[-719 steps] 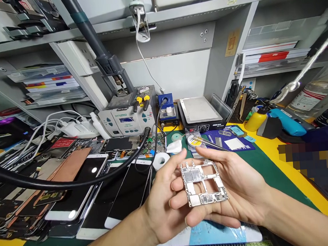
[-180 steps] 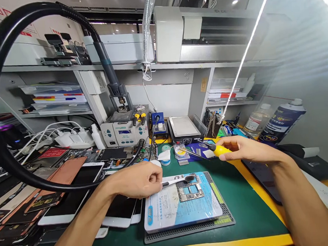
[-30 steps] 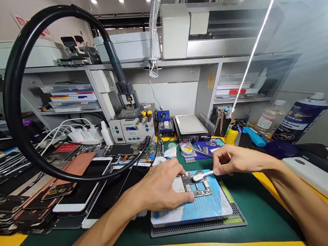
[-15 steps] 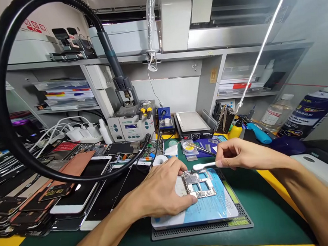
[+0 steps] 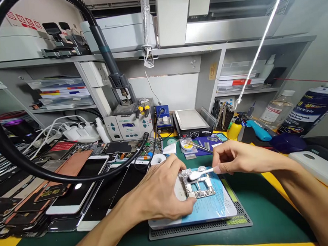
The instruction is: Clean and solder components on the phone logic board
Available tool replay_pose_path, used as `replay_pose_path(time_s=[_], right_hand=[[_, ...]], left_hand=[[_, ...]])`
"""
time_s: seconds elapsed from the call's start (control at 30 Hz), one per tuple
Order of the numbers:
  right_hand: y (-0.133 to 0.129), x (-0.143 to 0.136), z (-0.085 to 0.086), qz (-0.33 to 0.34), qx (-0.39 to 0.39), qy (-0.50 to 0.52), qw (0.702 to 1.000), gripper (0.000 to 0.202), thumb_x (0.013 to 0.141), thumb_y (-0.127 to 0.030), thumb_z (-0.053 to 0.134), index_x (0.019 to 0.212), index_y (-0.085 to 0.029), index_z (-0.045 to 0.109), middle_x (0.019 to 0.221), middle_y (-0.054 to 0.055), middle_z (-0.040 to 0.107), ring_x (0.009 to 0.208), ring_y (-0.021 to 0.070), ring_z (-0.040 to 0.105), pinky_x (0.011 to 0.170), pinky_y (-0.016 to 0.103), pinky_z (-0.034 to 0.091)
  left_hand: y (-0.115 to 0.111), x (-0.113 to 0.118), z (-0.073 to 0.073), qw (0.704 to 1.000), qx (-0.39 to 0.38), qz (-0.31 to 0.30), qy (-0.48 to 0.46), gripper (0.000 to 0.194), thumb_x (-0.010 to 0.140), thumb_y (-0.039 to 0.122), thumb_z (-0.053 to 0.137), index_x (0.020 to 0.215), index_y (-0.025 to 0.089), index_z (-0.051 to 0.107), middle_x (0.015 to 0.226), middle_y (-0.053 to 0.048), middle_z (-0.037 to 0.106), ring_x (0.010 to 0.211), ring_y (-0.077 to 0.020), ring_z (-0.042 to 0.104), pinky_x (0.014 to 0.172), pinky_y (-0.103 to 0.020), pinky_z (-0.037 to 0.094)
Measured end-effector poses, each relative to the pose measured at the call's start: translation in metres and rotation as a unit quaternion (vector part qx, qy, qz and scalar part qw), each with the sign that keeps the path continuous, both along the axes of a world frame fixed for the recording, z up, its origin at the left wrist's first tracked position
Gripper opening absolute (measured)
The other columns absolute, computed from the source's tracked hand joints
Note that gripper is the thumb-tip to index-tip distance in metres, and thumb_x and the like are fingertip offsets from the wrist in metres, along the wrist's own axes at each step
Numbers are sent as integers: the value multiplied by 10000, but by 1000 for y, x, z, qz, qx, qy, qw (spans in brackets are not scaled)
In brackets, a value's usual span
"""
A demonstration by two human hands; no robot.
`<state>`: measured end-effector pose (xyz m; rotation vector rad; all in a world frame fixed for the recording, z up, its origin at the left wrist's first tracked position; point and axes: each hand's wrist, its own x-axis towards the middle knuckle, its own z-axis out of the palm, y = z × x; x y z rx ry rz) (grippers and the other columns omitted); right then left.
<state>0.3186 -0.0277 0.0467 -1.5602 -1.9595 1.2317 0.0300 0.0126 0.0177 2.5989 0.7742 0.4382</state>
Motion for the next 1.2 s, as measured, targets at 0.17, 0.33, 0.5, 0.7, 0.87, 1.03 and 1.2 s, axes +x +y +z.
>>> replay_pose_path(time_s=[0.17,0.33,0.5,0.7,0.87,1.03,1.2], right_hand=[[0,2,0,9,-9,-17,1000,283,863,-433,780,796,-170,703,687,-6,633,617,146,546,539,252,394],[0,4,-1,8,-7,-23,1000,277,866,-425,772,792,-169,698,667,-12,621,611,143,543,531,246,386],[2,1,-3,10,-3,-20,1000,308,847,-470,791,810,-176,707,740,3,663,645,155,571,581,264,446],[2,4,-2,-1,4,-26,1000,312,837,-481,799,789,-185,711,723,3,659,640,159,556,573,268,445],[2,0,-5,-3,23,-38,999,301,864,-479,770,832,-183,733,725,8,655,668,169,553,582,273,406],[0,0,-4,4,19,-43,999,294,871,-469,748,819,-181,725,738,18,666,662,170,544,581,277,408],[1,-3,-5,-2,30,-48,998,310,886,-487,727,844,-180,736,764,30,681,692,178,552,597,279,407]], left_hand=[[0,2,0,1000,-13,12,19,479,723,499,744,1055,223,536,1040,-29,605,889,-253,585,784,-405,445],[0,1,2,999,-16,9,29,471,744,508,737,1069,219,556,1055,-33,608,907,-258,597,796,-413,446],[-1,-1,7,999,-22,0,41,448,779,510,734,1075,213,577,1075,-34,606,945,-267,606,831,-429,454],[-1,-1,10,998,-34,-2,51,454,799,526,727,1089,207,583,1128,-49,611,998,-282,613,875,-451,466],[-2,-1,10,998,-36,-1,54,465,803,525,725,1113,205,590,1136,-52,609,1006,-286,614,897,-476,477],[-2,-1,11,998,-35,-2,58,467,795,530,733,1097,202,594,1108,-54,613,993,-292,615,877,-482,486],[-2,-1,12,998,-29,-3,58,470,808,529,726,1123,205,600,1123,-57,619,1000,-293,621,871,-466,489]])
